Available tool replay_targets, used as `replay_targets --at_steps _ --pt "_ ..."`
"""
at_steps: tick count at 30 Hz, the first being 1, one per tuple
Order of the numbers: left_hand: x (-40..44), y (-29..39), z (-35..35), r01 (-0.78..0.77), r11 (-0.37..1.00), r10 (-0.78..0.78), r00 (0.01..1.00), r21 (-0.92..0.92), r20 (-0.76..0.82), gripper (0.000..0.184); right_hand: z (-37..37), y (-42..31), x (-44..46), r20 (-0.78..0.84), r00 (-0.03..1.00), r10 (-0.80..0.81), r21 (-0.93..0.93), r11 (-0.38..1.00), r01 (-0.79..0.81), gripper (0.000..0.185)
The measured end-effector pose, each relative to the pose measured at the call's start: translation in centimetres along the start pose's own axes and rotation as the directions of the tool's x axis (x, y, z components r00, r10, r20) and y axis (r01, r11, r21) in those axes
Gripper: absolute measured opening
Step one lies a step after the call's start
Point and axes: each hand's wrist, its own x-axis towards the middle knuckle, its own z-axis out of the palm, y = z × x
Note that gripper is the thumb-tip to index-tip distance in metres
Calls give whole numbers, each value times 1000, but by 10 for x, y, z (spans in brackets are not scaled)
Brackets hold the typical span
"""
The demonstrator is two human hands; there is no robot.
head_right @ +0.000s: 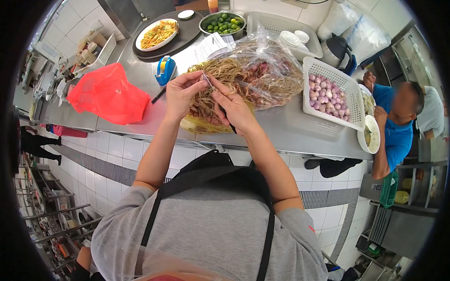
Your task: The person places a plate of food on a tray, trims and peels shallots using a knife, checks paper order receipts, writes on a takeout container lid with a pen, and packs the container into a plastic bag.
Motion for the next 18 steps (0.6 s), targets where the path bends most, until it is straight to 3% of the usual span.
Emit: replay_targets --at_steps 5,8,12,15,18 --pt "-2 4 4 20 1000 -20 1000 3 -6 26 -4 4 0 2 1000 26 164 986 -26 42" --pt "-4 4 4 20 1000 -20 1000 7 -8 25 -2 4 -1 -33 999 28 77 997 -25 42" --pt "-4 2 4 42 999 -42 999 -18 -29 25 0 5 -1 -3 1000 23 121 992 -23 43" --pt "-4 0 4 92 992 -97 994 -90 -44 23 2 6 0 -6 1000 9 142 990 -8 43" --pt "-5 3 5 184 943 -185 983 -276 23 24 2 6 0 -9 1000 -12 210 978 14 43"
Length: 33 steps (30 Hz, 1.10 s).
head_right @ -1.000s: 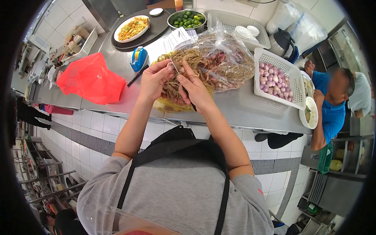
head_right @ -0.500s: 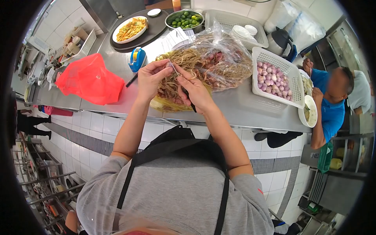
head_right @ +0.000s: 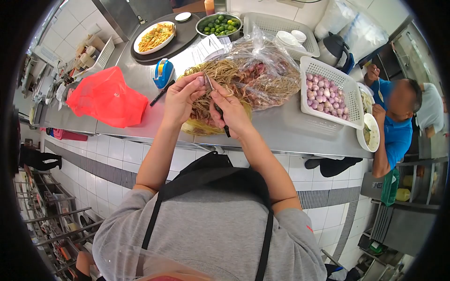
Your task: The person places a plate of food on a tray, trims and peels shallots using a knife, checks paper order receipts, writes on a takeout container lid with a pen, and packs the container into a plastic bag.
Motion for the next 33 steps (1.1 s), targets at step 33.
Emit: replay_targets --at_steps 33 --pt "5 7 -21 121 955 -153 983 -269 -102 27 -18 -31 17 38 987 157 -60 986 -154 43"
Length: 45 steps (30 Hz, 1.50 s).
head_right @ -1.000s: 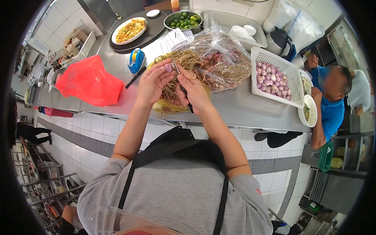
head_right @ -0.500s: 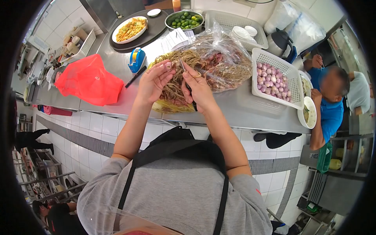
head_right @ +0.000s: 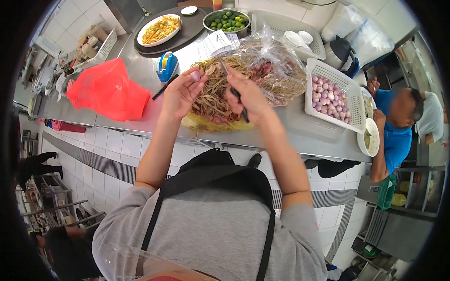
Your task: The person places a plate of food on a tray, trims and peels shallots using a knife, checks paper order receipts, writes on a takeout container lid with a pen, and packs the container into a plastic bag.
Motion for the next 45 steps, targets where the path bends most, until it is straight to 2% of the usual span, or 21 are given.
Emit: replay_targets --at_steps 2,4,6,8,10,11,14,15,17,21,24,26,28,30,31,33,35,37,39,42,45 --pt "-2 2 -8 1 999 -3 999 -39 -36 30 -7 -26 4 87 990 115 -190 977 -97 43" --pt "-3 5 -14 -15 998 11 998 -61 -60 32 -5 -54 11 168 922 349 -581 791 -194 42" --pt "-6 7 -18 -39 997 33 996 -65 -79 34 2 -78 22 86 800 594 -895 399 -199 40" --pt "-7 7 -23 -50 993 43 996 -108 -74 36 14 -86 35 -122 745 656 -992 -67 -104 49" --pt "-9 8 -20 -90 993 83 992 -71 -97 37 30 -86 46 -337 710 619 -859 -510 37 59" --pt "-10 8 -21 -93 994 89 993 -58 -79 37 38 -86 48 -373 749 547 -803 -594 34 69" --pt "-13 9 -24 -89 995 88 995 -35 -36 37 49 -82 64 -478 662 577 -575 -775 261 58" --pt "-15 11 -22 -89 995 88 996 -37 -29 35 66 -83 52 -464 727 507 -365 -857 365 39" --pt "-16 12 -22 -105 994 104 994 -23 -21 34 79 -89 41 -428 770 473 -265 -881 393 32" --pt "-17 15 -20 -123 992 124 992 -26 25 32 75 -99 33 -297 863 407 -228 -909 350 21" --pt "-15 17 -16 -133 991 134 990 -23 46 32 86 -126 18 -258 825 503 -398 -833 384 32" --pt "-11 18 -15 -131 991 134 989 -38 68 33 100 -144 19 -483 718 502 -482 -836 261 42" --pt "-8 20 -8 -141 990 141 986 -7 89 34 86 -149 7 -434 807 400 -536 -835 126 38" --pt "-2 19 2 -160 987 157 981 25 111 34 36 -145 -29 -100 990 95 -588 -809 18 23" --pt "-1 18 11 -154 987 147 982 45 120 33 15 -141 -44 -49 999 11 -673 -739 -25 26" --pt "1 11 28 -120 983 91 976 139 195 32 -30 -124 -73 30 983 -179 -819 -569 -79 30" --pt "10 -3 43 -88 954 5 960 286 279 35 -84 -89 -102 206 853 -480 -807 -576 -129 36" --pt "20 -24 75 -74 899 -98 926 431 364 33 -114 -67 -137 -40 826 -562 -985 -116 -126 35" --pt "32 -50 116 -91 801 -217 877 592 428 33 -134 -46 -170 -375 776 -508 -927 181 -330 32" --pt "62 -108 175 -140 757 -308 786 639 537 32 -142 -21 -201 -591 677 -440 -767 567 -301 30" --pt "102 -132 204 -498 511 -117 768 701 630 31 -158 -3 -220 -587 681 -438 -769 564 -300 30"
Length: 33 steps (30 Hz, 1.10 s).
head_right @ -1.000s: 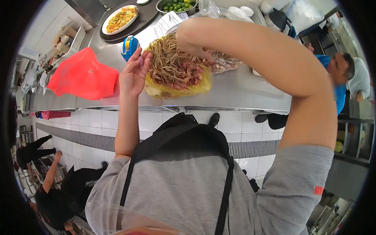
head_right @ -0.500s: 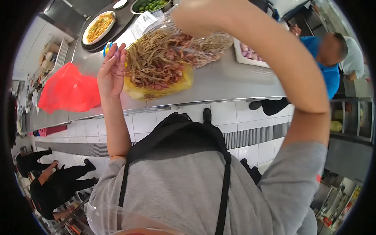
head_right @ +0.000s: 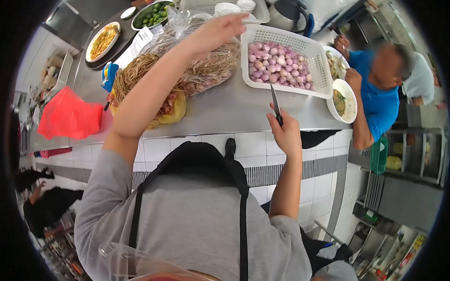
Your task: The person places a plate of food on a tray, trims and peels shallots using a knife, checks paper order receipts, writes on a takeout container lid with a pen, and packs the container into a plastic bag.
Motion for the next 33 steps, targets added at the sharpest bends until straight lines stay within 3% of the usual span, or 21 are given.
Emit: replay_targets --at_steps 2,5,8,11,14,17,20,23,25,26,27,30,33 --pt "19 -4 -17 -82 982 112 978 167 -177 30 -2 6 -6 6 998 70 109 992 -70 29" --pt "-3 -3 -77 147 978 -136 988 150 -77 25 2 16 -6 36 994 102 358 927 -108 27" --pt "-29 -20 -105 275 776 -356 934 568 35 21 13 21 7 72 996 50 483 872 -79 27" --pt "-42 -44 -90 343 642 -471 882 685 -1 15 26 13 22 129 992 0 499 864 -65 28" --pt "-49 -77 -78 210 246 -210 965 946 -160 14 37 1 34 216 975 -60 460 886 -48 29" --pt "-48 -82 -68 215 296 -95 976 931 -195 16 52 -13 36 329 939 -100 426 903 -53 28" --pt "-44 -79 -68 333 376 -169 942 865 -290 15 66 -22 35 432 892 -132 472 876 -99 32" --pt "-51 -51 -79 404 511 -223 915 759 -337 19 87 -23 34 382 907 -176 682 717 -147 40" --pt "-72 -29 -89 436 638 -215 892 634 -398 23 86 -37 37 453 872 -184 638 750 -174 44" --pt "-86 -18 -92 447 625 -205 885 640 -418 27 88 -49 39 482 856 -187 616 767 -179 42" --pt "-101 -12 -92 466 676 -201 862 571 -465 26 92 -60 40 514 836 -192 593 784 -185 41" --pt "-144 1 -91 472 802 -196 787 366 -585 20 118 -87 49 620 733 -281 721 572 -391 44" --pt "-177 -18 -90 332 942 -208 710 59 -673 25 152 -115 51 653 658 -374 723 567 -395 46"
